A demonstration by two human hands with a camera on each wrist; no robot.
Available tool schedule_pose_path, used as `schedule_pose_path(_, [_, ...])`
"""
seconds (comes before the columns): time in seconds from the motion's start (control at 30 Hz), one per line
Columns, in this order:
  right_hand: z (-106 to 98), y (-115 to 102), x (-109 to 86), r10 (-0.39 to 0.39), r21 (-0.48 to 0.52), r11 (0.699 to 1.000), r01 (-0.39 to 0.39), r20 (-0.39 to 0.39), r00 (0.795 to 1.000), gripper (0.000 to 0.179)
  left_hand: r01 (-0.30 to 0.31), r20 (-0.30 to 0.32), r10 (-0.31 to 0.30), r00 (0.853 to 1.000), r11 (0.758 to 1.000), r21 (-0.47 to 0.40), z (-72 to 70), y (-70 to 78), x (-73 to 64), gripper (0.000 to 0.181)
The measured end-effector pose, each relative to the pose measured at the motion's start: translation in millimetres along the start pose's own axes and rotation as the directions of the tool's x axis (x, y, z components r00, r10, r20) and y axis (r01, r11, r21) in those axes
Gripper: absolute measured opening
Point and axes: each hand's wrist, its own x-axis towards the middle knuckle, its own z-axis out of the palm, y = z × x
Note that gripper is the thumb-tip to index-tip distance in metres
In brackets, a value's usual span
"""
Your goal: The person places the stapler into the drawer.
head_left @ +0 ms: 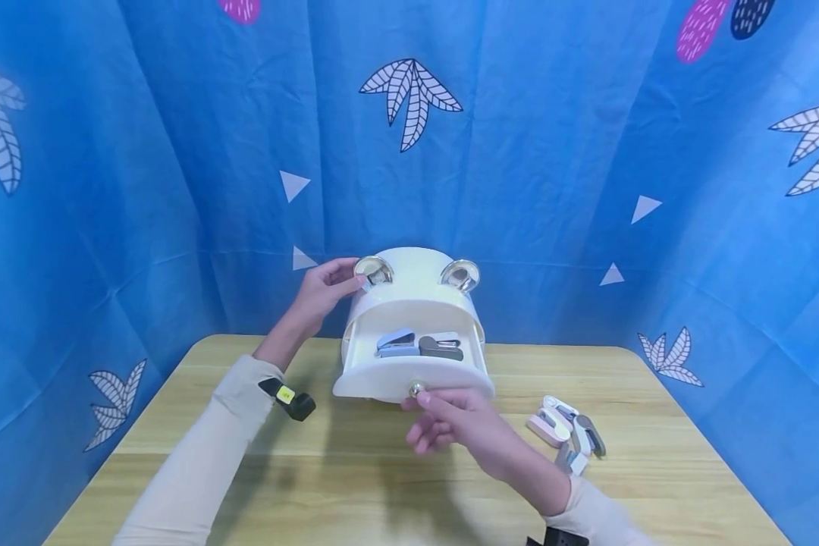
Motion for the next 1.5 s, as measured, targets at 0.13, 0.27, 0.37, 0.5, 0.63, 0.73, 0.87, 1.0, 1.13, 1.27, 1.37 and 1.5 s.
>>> schedule_pose_path(0.13, [5,0,1.4,-0.018,0.016,1.000,0.018,-0.030,0.999,0.047,-0.006,-0.011,0.006,1.000,1.000,0.025,0.3,0.2,0.0,0.045])
schedule_pose_path(0.27, [7,-1,3.3,-0.022,0.010,1.000,0.023,-0.065,0.998,0.047,-0.011,-0.011,0.012,1.000,0.997,0.078,0.6,0.4,0.0,0.044])
schedule_pose_path(0.37, [7,-4,7.1,-0.033,-0.008,0.999,0.033,-0.086,0.996,0.048,-0.025,-0.002,0.026,1.000,0.995,0.095,0.9,1.0,0.2,0.042])
schedule_pose_path(0.5, [4,-7,14.3,-0.044,-0.019,0.999,0.042,-0.119,0.992,0.049,-0.051,0.024,0.049,0.999,0.991,0.122,0.9,2.4,0.2,0.041])
schedule_pose_path(0.63, [0,-9,20.8,-0.039,-0.024,0.999,0.036,-0.144,0.989,0.051,-0.069,0.042,0.063,0.997,0.988,0.140,1.3,2.8,0.3,0.041])
schedule_pose_path(0.73, [-3,-10,25.3,-0.039,-0.026,0.999,0.036,-0.150,0.988,0.053,-0.067,0.047,0.061,0.997,0.987,0.144,1.5,3.0,0.2,0.041])
schedule_pose_path(0.87, [-5,-11,30.2,-0.037,-0.021,0.999,0.034,-0.162,0.986,0.054,-0.048,0.045,0.042,0.998,0.989,0.141,0.6,2.6,-0.1,0.042])
schedule_pose_path(1.0, [-7,-12,35.9,-0.037,-0.031,0.999,0.032,-0.179,0.983,0.052,-0.043,0.044,0.037,0.998,0.989,0.144,0.1,3.2,-1.7,0.043])
schedule_pose_path(1.13, [-10,-12,43.6,-0.036,-0.040,0.999,0.028,-0.202,0.979,0.051,-0.048,0.048,0.042,0.998,0.989,0.141,0.4,5.2,-3.6,0.042])
schedule_pose_path(1.27, [-12,-14,50.7,-0.040,-0.031,0.999,0.034,-0.218,0.975,0.050,-0.047,0.046,0.042,0.998,0.991,0.128,1.3,8.4,-6.0,0.041])
schedule_pose_path(1.37, [-14,-15,55.7,-0.042,-0.018,0.999,0.039,-0.230,0.972,0.048,-0.052,0.044,0.046,0.998,0.990,0.130,2.0,9.8,-7.4,0.042])
schedule_pose_path(1.5, [-16,-16,62.1,-0.034,-0.014,0.999,0.032,-0.249,0.968,0.045,-0.053,0.048,0.047,0.998,0.991,0.126,1.6,9.5,-7.1,0.042])
